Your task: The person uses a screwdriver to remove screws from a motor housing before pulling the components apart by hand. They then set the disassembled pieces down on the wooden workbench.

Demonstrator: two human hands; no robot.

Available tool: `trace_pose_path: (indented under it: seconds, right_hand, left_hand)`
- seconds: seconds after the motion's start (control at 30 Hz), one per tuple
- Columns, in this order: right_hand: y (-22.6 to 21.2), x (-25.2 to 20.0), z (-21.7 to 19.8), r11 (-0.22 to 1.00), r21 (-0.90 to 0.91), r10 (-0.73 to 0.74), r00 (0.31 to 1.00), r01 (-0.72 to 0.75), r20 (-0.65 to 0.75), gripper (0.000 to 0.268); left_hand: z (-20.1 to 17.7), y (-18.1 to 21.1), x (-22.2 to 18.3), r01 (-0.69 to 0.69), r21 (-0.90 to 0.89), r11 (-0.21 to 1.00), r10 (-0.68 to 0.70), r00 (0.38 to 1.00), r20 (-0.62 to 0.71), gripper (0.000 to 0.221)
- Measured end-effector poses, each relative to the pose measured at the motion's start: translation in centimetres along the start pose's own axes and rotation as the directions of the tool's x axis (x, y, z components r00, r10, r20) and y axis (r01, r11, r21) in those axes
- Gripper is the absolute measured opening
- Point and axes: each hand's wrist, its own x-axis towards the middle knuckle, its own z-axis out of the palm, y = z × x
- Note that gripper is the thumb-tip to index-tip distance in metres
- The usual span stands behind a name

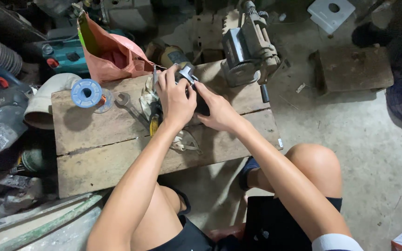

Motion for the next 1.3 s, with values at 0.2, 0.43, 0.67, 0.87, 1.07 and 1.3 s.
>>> trace_pose_path:
  seconds: [0.2,0.43,0.67,0.87,1.07,1.3]
  right_hand:
    - [-0.5,0.0,0.1,0.997,0.025,0.077,0.997,-0.078,0.012,0.098]
    - [-0.4,0.2,0.6,0.997,-0.037,0.070,0.998,-0.070,-0.005,0.095]
    - [-2.6,1.1,1.3,0.929,-0.370,-0.070,0.991,0.023,-0.114,0.087]
    - [-5.0,1.9,1.5,0.856,-0.429,-0.332,0.943,0.289,-0.026,0.068]
    - [-5.5,3.0,2.0,0.801,-0.489,-0.353,0.932,0.346,0.082,0.078]
    - [-4.6,3.2,1.8,0.850,-0.524,-0.107,0.990,0.046,-0.087,0.096]
  left_hand:
    - [-0.1,-0.1,0.1,-0.012,-0.018,1.000,0.012,1.000,0.029,0.009]
    - [-1.6,-0.5,0.2,-0.069,-0.070,0.995,0.075,0.994,0.084,0.020]
    - [-5.3,-2.2,-0.6,0.012,-0.118,0.993,-0.010,1.000,0.022,0.026]
    - [-7.7,-6.7,-3.4,0.317,-0.002,0.948,-0.316,0.946,0.072,0.025]
    - [-8.8,-9.1,-5.1,0.547,0.067,0.835,-0.519,0.738,0.431,0.045]
    - [-6.9,-6.6,-6.2,0.427,0.242,0.871,-0.485,0.823,0.296,0.043]
